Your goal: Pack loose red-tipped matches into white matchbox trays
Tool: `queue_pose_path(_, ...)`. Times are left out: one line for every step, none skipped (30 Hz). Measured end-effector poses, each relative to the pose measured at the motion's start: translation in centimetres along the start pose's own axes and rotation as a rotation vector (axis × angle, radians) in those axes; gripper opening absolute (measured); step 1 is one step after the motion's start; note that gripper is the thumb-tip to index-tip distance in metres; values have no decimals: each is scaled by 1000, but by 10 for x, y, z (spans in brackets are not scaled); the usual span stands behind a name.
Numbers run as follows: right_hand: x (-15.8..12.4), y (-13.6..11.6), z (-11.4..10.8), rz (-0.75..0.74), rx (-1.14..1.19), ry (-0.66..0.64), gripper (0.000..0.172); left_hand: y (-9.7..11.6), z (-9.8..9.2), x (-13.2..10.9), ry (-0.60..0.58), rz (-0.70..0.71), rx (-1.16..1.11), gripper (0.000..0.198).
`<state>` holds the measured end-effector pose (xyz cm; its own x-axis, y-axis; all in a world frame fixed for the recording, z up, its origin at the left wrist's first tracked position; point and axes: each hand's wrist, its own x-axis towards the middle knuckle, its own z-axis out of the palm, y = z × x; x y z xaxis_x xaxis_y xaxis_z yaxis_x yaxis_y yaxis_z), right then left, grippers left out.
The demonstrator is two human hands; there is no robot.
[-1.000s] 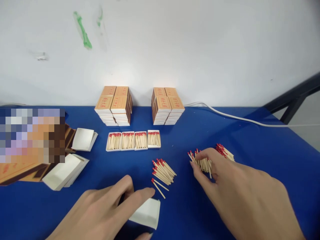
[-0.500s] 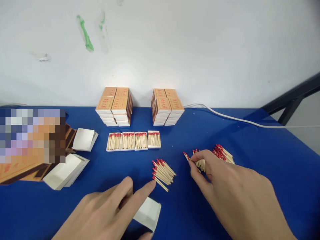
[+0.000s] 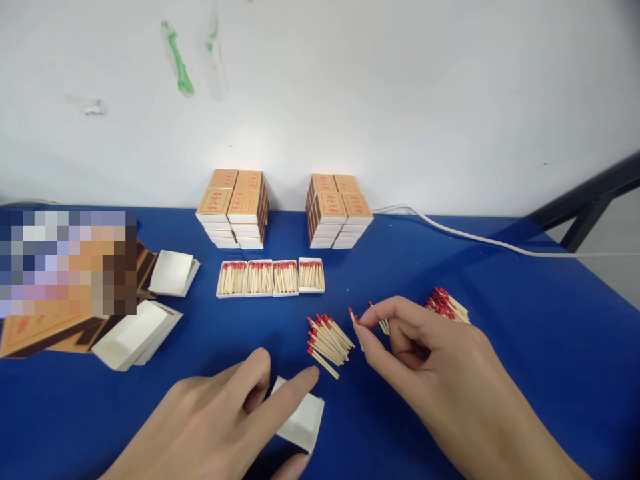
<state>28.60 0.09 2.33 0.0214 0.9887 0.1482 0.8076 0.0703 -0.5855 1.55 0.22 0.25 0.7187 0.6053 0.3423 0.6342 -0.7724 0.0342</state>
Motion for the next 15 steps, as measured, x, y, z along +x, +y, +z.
queue_pose_path(0, -1, 2, -10, 22, -14, 18, 0, 0, 0, 1, 1, 0, 44)
queue_pose_path(-1, -2, 4, -33, 36, -24, 17, 1, 1, -1, -3, 0, -3, 44)
queue_pose_path(-1, -4, 5, -64, 44, -25, 17, 1, 1, -1, 0, 2, -8, 46)
queue_pose_path(-2, -5, 7, -99, 45, -22, 16, 1, 1, -1, -1, 2, -16, 47)
queue_pose_path(-3, -6, 9, -135, 41, -12, 15, 1, 1, -2, -6, -4, -24, 47)
queue_pose_path(-4, -7, 10, -168, 33, 4, 14, 1, 1, -2, -3, -7, -30, 47)
queue_pose_path(-5, -8, 12, -196, 21, 20, 13, 2, 1, -2, -4, -11, -33, 46)
queue_pose_path(-5, -9, 13, -221, 4, 42, 13, 2, 1, -2, -8, -14, -33, 45)
queue_pose_path(-6, -10, 14, -240, -14, 53, 14, 3, 1, -2, 4, -10, -35, 46)
queue_pose_path(-6, -11, 14, -258, -29, 63, 15, 3, 1, -2, -23, -19, -32, 44)
queue_pose_path(-6, -12, 15, -271, -38, 66, 16, 3, 1, -3, -12, -19, -30, 45)
queue_pose_path(-6, -13, 16, -281, -42, 59, 16, 4, 1, -3, -23, -29, -35, 45)
queue_pose_path(-6, -14, 16, -287, -41, 56, 16, 4, 1, -4, 8, -22, -41, 44)
queue_pose_path(-7, -14, 17, -291, -38, 55, 17, 4, 1, -5, 0, -19, -42, 44)
queue_pose_path(-7, -15, 17, -292, -37, 53, 17, 3, 1, -6, 3, -9, -46, 45)
